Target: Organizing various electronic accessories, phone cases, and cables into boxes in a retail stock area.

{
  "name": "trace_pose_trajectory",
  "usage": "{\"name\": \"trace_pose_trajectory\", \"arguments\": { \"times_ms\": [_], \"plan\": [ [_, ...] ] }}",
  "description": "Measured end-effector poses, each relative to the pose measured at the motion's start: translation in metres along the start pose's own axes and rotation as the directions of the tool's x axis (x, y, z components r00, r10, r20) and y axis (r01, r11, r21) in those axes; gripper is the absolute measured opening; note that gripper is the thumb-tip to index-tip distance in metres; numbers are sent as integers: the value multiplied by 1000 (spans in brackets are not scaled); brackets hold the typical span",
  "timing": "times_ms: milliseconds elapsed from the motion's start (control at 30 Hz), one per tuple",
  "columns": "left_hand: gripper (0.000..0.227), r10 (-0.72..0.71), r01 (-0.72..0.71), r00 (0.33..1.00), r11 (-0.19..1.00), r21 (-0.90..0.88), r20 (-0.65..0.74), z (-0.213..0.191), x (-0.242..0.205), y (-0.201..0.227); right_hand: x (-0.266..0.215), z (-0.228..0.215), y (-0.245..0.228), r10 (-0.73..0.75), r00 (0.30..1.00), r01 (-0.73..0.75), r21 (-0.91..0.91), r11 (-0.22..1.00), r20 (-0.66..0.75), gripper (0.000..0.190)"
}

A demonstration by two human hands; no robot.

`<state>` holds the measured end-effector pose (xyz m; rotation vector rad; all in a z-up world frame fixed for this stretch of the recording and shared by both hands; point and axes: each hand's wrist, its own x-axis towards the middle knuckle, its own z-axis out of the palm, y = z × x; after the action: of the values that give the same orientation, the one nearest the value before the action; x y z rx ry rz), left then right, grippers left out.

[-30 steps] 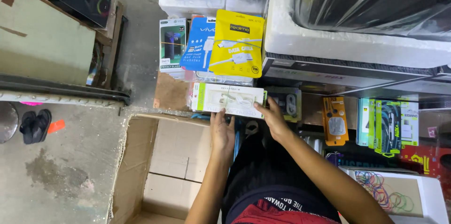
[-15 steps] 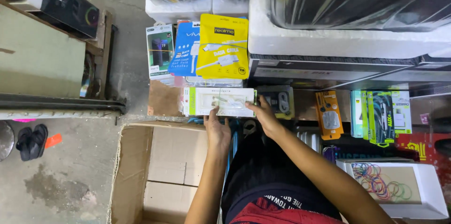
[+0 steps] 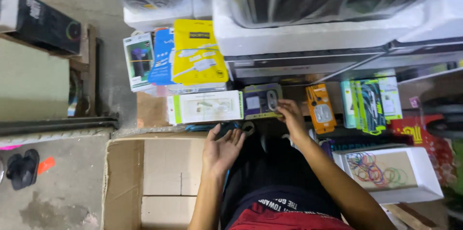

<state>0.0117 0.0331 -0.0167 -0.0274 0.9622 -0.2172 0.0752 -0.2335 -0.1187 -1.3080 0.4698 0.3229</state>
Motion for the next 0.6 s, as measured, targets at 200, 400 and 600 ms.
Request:
{"name": "trace_pose_trajectory", "arguments": {
  "times_ms": [200, 400, 600],
  "plan": [
    [32, -195, 183, 980, 965, 186, 49, 24, -22, -48, 14, -141, 89, -40, 918, 42, -2, 999, -394, 29],
    [16, -275, 218, 955, 906, 362, 113, 30, -11, -82, 34, -234, 170, -125, 737, 127, -45, 991, -664, 52],
    [13, -298, 213, 943, 884, 415, 150, 21, 7, -105, 4, -234, 72, -652, 380, -206, -747, 632, -656, 67]
  ]
}}
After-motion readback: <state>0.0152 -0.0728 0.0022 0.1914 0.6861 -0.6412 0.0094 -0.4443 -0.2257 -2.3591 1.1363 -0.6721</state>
